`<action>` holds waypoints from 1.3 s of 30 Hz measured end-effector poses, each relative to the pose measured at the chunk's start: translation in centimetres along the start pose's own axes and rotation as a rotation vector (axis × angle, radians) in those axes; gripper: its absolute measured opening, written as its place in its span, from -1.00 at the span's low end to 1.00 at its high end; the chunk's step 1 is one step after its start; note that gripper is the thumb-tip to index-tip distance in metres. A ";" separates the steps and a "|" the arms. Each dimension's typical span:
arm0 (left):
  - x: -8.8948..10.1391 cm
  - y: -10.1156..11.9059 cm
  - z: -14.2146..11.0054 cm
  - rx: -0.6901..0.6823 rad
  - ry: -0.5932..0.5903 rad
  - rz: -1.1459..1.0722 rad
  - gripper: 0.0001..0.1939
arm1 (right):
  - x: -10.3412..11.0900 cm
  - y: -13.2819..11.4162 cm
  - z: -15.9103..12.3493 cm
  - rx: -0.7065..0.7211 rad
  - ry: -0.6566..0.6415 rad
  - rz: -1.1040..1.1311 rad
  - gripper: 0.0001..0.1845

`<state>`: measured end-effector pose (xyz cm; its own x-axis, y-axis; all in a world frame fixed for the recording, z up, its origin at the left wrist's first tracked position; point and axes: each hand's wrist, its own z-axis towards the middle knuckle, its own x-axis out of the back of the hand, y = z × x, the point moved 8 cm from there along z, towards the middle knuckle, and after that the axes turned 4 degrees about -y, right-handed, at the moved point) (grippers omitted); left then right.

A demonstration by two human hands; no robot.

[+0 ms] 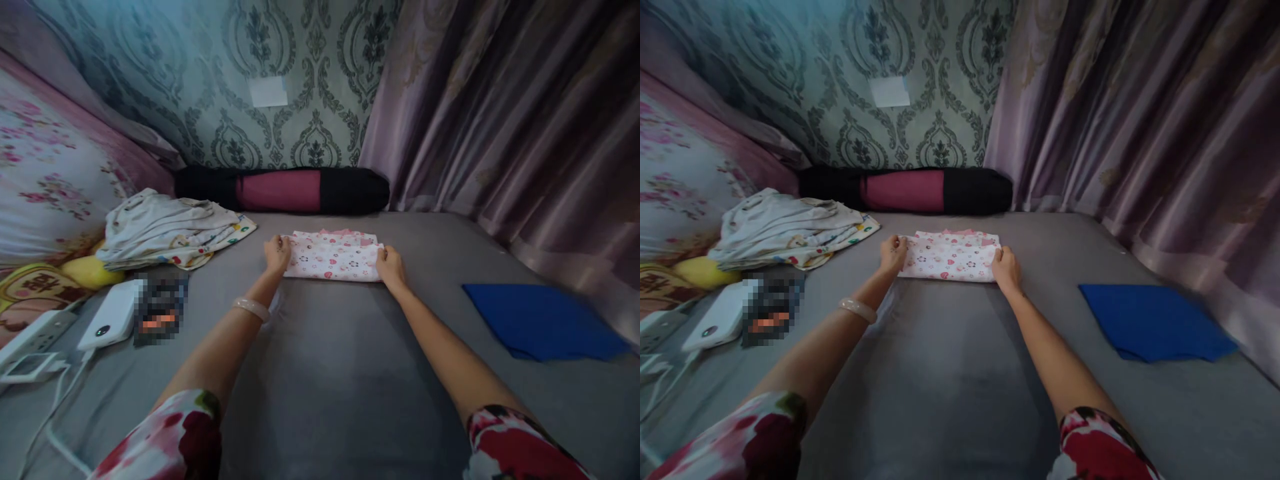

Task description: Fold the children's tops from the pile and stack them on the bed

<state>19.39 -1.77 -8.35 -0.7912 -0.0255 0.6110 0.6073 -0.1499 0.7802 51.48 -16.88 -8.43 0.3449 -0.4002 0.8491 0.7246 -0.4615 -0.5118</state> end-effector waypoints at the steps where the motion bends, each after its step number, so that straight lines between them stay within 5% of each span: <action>1: 0.1 0.3 0.3 -0.004 0.038 0.034 -0.73 | 0.0 -0.2 0.2 -0.001 -0.004 -0.009 -0.54; 3: 0.3 0.7 0.8 0.010 0.113 0.061 -0.72 | 0.0 -0.6 0.6 -0.015 -0.009 -0.032 -0.51; 26: -3.8 -0.6 5.5 0.052 0.045 0.159 -0.51 | -2.1 -1.1 6.2 -0.026 -0.053 -0.154 -0.47; 39: -3.5 -2.7 6.1 0.203 -0.021 0.219 -0.55 | -2.4 0.5 6.6 -0.246 -0.094 -0.088 -0.49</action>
<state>20.99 4.71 -11.76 -0.6398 -0.0151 0.7684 0.7667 0.0573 0.6395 54.93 -10.96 -9.93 0.3493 -0.2805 0.8940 0.5914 -0.6741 -0.4426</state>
